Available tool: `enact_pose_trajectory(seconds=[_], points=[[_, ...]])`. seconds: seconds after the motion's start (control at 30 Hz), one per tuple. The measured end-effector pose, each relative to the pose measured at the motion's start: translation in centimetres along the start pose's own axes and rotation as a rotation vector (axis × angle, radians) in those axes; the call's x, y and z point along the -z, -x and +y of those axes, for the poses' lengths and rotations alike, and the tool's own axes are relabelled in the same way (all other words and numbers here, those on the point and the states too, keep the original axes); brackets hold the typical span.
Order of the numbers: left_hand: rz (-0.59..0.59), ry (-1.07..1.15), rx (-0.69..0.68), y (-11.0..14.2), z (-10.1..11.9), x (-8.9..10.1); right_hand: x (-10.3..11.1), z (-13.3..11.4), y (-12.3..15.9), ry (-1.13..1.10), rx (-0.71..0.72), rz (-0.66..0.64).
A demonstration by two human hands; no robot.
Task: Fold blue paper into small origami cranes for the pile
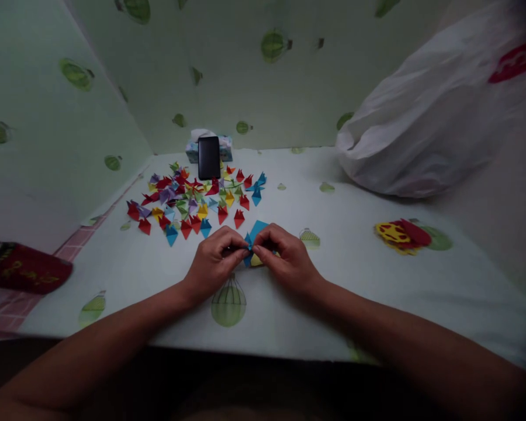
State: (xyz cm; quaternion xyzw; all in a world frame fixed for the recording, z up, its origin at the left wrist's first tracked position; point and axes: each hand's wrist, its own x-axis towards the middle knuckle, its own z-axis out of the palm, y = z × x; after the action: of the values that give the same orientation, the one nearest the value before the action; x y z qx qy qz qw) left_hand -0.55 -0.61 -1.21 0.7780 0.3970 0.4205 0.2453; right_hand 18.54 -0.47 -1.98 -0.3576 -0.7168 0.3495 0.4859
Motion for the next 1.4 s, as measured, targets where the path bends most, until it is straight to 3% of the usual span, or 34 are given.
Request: enact_pose_trajectory(seconds=[0.2,0.73,1.07,1.4], points=[[-0.047,0.081,0.08,-0.09,0.1,0.29,0.22,-0.01,-0.19,0.044,0.084,-0.015],[-0.179,0.533,0.472,-0.6,0.38,0.69,0.44,-0.22,-0.09,0.119,0.182,-0.04],[-0.175,0.576,0.514,-0.58,0.58,0.72,0.22,-0.04,-0.09,0.286,0.375,0.002],[-0.187,0.54,0.469,-0.45,0.42,0.7,0.37,-0.05,0.06,0.419,0.43,-0.012]])
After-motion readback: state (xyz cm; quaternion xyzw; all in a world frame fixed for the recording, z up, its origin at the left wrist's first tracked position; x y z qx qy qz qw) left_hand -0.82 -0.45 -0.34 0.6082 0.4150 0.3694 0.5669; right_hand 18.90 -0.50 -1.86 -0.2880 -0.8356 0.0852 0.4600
